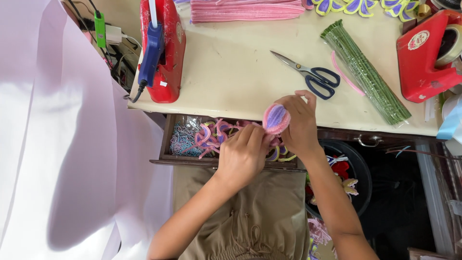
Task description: The person twists pink and purple pipe cleaners together to form a looped shape. They then use a hot glue gun to apply adhesive to the center of the loop and press the ends together to secure the craft.
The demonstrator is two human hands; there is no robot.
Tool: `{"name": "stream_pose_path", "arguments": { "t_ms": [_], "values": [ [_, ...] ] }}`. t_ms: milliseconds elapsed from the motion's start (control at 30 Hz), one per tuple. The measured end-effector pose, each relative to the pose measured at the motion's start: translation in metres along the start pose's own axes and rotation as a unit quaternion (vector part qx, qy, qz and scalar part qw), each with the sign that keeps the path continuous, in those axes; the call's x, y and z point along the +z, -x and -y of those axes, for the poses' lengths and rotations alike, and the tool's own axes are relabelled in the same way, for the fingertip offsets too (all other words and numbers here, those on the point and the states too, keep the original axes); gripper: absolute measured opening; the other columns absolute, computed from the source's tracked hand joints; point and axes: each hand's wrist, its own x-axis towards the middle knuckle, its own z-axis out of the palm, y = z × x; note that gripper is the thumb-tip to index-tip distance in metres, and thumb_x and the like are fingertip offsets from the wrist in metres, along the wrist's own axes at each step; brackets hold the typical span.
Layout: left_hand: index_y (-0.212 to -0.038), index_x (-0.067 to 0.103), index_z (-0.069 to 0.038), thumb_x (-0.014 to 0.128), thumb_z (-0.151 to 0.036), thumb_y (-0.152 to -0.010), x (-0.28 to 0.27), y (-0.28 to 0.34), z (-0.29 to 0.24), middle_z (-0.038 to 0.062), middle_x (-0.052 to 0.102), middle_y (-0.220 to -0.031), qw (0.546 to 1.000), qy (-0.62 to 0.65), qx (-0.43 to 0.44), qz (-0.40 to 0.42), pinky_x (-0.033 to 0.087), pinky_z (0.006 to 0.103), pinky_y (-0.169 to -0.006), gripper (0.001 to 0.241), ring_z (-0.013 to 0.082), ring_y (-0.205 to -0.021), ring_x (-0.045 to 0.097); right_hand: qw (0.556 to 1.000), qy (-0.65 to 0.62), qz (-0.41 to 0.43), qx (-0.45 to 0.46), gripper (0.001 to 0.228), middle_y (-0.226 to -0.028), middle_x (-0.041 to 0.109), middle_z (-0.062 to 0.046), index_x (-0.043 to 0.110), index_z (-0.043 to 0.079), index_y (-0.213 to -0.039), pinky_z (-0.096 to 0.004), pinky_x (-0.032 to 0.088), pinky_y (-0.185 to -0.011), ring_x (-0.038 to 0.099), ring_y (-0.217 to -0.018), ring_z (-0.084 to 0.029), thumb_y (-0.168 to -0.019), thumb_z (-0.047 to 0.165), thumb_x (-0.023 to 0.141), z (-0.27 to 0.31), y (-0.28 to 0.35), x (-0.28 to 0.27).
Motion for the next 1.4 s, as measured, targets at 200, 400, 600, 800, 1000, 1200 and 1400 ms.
{"name": "stream_pose_path", "arguments": {
  "t_ms": [200,400,600,800,1000,1200,1400],
  "values": [
    [-0.083,0.063,-0.010,0.060,-0.018,-0.098,-0.002,0.010,0.009,0.002,0.054,-0.072,0.999,-0.014,-0.019,0.032,0.049,0.0297,-0.046,0.017,0.0226,-0.058,0.062,1.000,0.027,0.010,-0.005,0.017,-0.088,0.061,-0.004,0.065,0.006,-0.100,-0.051,0.038,-0.107,0.062,-0.084,-0.024,-0.105,0.003,0.049,-0.006,0.016,0.017],
    [-0.085,0.062,-0.012,0.058,-0.018,-0.097,-0.003,0.019,0.021,0.000,0.052,-0.075,0.998,-0.050,0.007,0.049,0.050,0.0256,-0.049,0.013,0.0195,-0.061,0.061,1.000,0.017,0.020,0.002,0.015,-0.087,0.062,-0.002,0.065,0.008,-0.100,-0.050,0.039,-0.104,0.063,-0.084,-0.024,-0.105,0.006,0.051,-0.008,0.027,0.027],
    [-0.086,0.064,-0.013,0.058,-0.018,-0.097,0.001,0.027,0.025,-0.002,0.053,-0.073,0.996,-0.012,-0.006,0.092,0.050,0.0260,-0.049,0.013,0.0187,-0.059,0.062,0.987,-0.131,0.039,0.086,0.019,-0.078,0.064,-0.002,0.067,0.010,-0.099,-0.046,0.045,-0.096,0.066,-0.080,-0.026,-0.106,0.007,0.050,-0.015,0.044,0.038],
    [-0.109,0.071,-0.003,0.061,-0.017,-0.101,0.010,0.011,0.042,0.012,0.071,-0.084,0.937,0.233,-0.223,0.137,0.055,0.0394,-0.059,0.019,0.0336,-0.073,0.073,0.608,-0.670,0.168,0.391,0.044,-0.054,0.054,-0.005,0.057,0.009,-0.072,-0.036,0.054,-0.069,0.059,-0.053,-0.018,-0.111,0.027,0.047,0.000,0.044,0.026],
    [-0.107,0.078,-0.011,0.067,-0.015,-0.096,0.050,0.038,0.057,0.008,0.074,-0.066,0.859,0.346,-0.354,0.129,0.055,0.0272,-0.061,0.016,0.0199,-0.070,0.076,0.620,-0.619,0.195,0.440,0.030,-0.050,0.048,-0.004,0.061,0.004,-0.079,-0.036,0.056,-0.063,0.060,-0.049,-0.017,-0.105,0.020,0.058,0.009,0.049,0.033],
    [-0.118,0.075,-0.010,0.070,-0.007,-0.092,0.024,0.023,0.049,0.013,0.078,-0.081,0.834,0.391,-0.353,0.162,0.057,0.0306,-0.072,0.027,0.0193,-0.080,0.076,0.791,-0.435,0.151,0.402,0.024,-0.066,0.067,-0.013,0.068,-0.005,-0.119,-0.032,0.059,-0.074,0.072,-0.070,-0.020,-0.106,0.013,0.058,-0.004,0.062,0.025],
    [-0.133,0.060,-0.015,0.061,-0.012,-0.087,0.042,0.090,0.091,0.009,0.071,-0.084,0.935,-0.052,-0.071,0.344,0.061,0.0466,-0.059,0.046,0.0311,-0.069,0.074,0.843,-0.336,0.157,0.389,0.020,-0.074,0.077,-0.009,0.071,0.006,-0.116,-0.029,0.060,-0.077,0.072,-0.075,-0.014,-0.104,0.020,0.064,0.003,0.080,0.042]
  ]
}}
